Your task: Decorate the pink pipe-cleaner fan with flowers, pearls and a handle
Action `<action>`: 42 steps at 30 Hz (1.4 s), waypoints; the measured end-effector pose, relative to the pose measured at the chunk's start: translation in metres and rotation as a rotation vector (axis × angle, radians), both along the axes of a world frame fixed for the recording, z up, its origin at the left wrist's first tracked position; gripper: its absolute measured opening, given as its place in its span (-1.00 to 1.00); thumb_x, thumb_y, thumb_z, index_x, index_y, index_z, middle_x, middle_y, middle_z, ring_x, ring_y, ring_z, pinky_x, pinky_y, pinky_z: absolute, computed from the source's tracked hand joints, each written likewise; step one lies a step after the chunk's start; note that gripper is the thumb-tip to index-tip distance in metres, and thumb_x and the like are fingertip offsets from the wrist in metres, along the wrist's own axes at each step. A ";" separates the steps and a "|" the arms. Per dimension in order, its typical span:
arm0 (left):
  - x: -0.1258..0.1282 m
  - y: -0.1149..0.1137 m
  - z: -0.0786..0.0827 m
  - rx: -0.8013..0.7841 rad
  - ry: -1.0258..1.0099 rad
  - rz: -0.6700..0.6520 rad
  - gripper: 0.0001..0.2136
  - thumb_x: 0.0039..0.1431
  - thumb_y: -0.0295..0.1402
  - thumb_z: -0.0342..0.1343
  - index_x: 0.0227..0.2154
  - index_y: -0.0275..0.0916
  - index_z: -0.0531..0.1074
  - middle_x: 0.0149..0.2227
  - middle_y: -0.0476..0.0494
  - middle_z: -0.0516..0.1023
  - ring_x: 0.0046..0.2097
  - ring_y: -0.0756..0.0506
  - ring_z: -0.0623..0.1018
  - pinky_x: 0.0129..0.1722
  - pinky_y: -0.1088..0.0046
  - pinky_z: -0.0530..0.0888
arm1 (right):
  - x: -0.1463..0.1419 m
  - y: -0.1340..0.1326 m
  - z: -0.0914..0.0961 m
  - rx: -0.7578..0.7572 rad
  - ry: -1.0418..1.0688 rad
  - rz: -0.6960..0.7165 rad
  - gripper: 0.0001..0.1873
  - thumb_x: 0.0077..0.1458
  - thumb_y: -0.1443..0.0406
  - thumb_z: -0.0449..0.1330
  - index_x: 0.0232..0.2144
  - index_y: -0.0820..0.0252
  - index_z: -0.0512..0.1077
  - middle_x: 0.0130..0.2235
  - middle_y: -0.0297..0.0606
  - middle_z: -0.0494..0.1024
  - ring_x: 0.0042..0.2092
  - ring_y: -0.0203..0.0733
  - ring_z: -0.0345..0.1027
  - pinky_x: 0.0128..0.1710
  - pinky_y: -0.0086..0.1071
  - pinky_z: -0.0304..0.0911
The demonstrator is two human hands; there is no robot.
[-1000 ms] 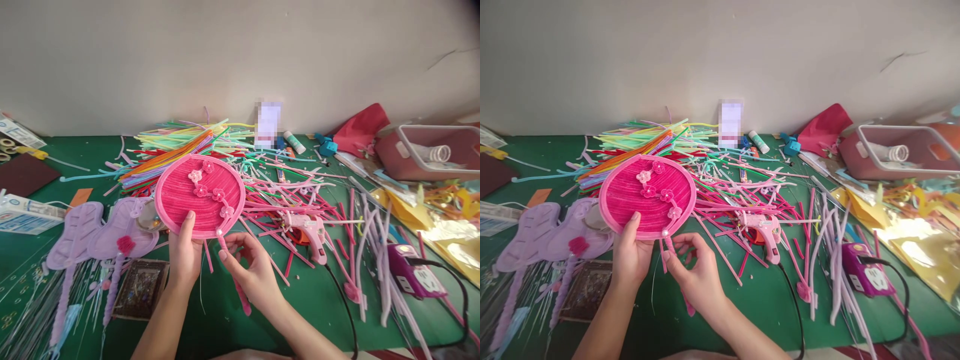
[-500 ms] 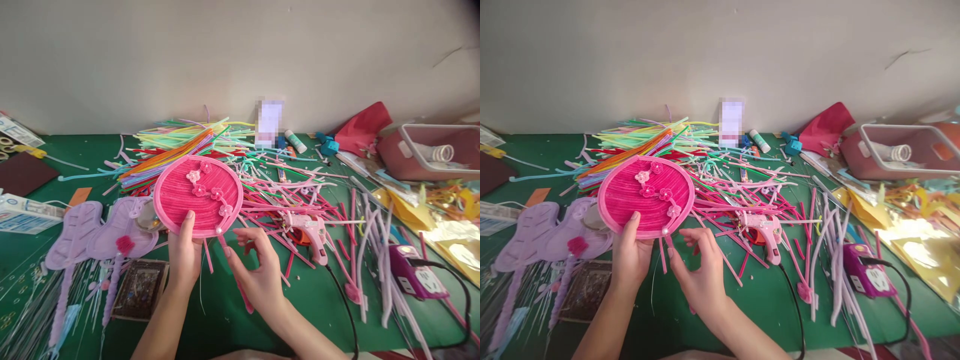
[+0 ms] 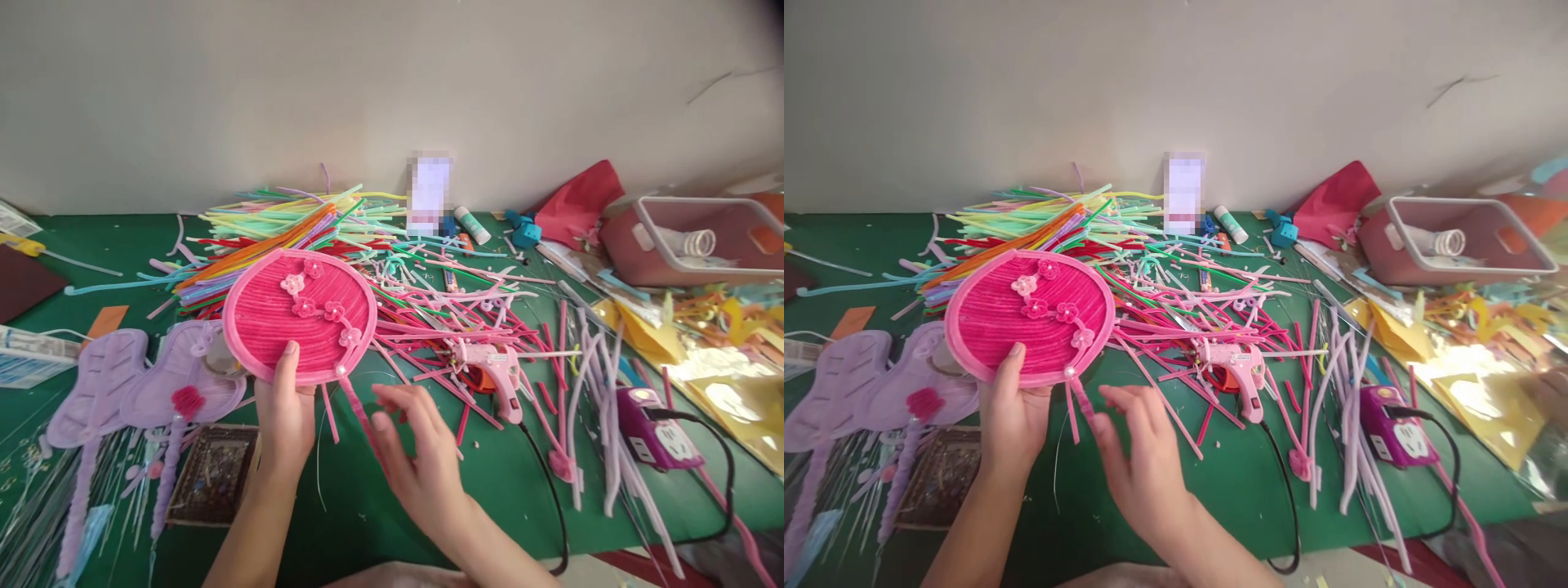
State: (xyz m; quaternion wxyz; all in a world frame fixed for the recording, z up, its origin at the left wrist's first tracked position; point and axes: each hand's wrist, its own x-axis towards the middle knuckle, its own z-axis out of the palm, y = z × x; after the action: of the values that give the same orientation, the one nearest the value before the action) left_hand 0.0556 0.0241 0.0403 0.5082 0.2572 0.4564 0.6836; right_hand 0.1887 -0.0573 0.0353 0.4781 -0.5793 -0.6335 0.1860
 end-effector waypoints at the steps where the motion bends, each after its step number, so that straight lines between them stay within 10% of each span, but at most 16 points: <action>1: 0.000 0.000 0.000 0.003 0.001 0.004 -0.69 0.17 -0.34 0.25 -0.01 -0.07 0.54 0.00 -0.07 0.62 0.11 -0.15 0.55 0.07 0.40 0.54 | 0.009 0.000 0.004 0.003 -0.023 -0.055 -0.87 0.29 0.37 0.07 -0.15 0.16 0.39 -0.30 -0.29 0.50 -0.29 -0.29 0.41 -0.32 -0.44 0.35; 6: -0.003 0.001 0.002 0.008 0.004 -0.003 -0.60 0.16 -0.33 0.25 0.09 -0.08 0.46 0.11 -0.10 0.55 0.13 -0.17 0.53 0.03 0.39 0.57 | 0.056 -0.004 0.021 -0.071 -0.198 -0.195 -0.61 0.34 0.30 0.04 -0.56 0.10 0.10 -0.64 -0.53 0.14 -0.64 -0.41 -0.01 -0.66 -0.50 0.00; 9: -0.003 0.004 0.007 0.027 -0.019 -0.034 -0.59 0.16 -0.27 0.25 0.09 -0.10 0.45 0.15 -0.13 0.51 0.12 -0.17 0.54 -0.02 0.37 0.59 | 0.062 -0.010 0.017 -0.175 -0.335 -0.097 -0.64 0.33 0.26 0.06 -0.54 0.11 0.17 -0.59 -0.48 0.29 -0.61 -0.38 0.14 -0.62 -0.48 0.07; 15: -0.005 0.008 0.020 0.042 -0.042 -0.073 -0.62 0.04 -0.26 0.33 -0.05 -0.15 0.53 0.01 -0.13 0.61 -0.07 -0.14 0.62 -0.10 0.34 0.62 | 0.021 0.014 -0.015 -0.336 -0.594 0.233 -0.78 0.27 0.39 0.10 -0.06 0.19 0.45 -0.17 -0.15 0.54 -0.16 -0.11 0.43 -0.21 -0.32 0.37; 21: -0.014 0.007 0.021 0.015 -0.075 -0.050 -0.74 0.08 -0.27 0.29 -0.16 -0.19 0.56 -0.14 -0.09 0.66 -0.20 -0.05 0.63 -0.18 0.46 0.62 | -0.010 0.061 -0.023 -0.261 -0.655 0.391 -0.85 0.25 0.39 0.12 -0.22 0.20 0.51 -0.22 -0.12 0.46 -0.12 -0.03 0.31 -0.07 -0.15 0.32; 34: -0.016 0.010 0.014 -0.009 -0.085 -0.057 -0.73 0.07 -0.22 0.30 -0.17 -0.20 0.55 -0.15 -0.11 0.67 -0.20 -0.08 0.64 -0.22 0.44 0.63 | -0.023 0.055 -0.039 -0.255 -0.366 0.282 -0.77 0.23 0.31 0.18 -0.09 0.18 0.55 -0.21 -0.10 0.49 -0.16 -0.04 0.36 -0.15 -0.18 0.39; 42: -0.018 0.010 0.011 -0.029 -0.062 -0.044 -0.71 0.07 -0.23 0.29 -0.15 -0.19 0.53 -0.09 -0.14 0.64 -0.16 -0.11 0.63 -0.33 0.51 0.60 | -0.009 0.054 -0.007 -0.308 0.039 0.211 -0.64 0.37 0.23 -0.03 -0.19 0.24 0.54 -0.37 -0.26 0.56 -0.41 -0.31 0.41 -0.43 -0.45 0.33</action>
State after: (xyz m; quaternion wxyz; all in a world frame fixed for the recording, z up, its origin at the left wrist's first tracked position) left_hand 0.0379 0.0343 0.0509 0.5404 0.2385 0.4445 0.6734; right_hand 0.1797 -0.0030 0.0288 0.3737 -0.5723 -0.6453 0.3411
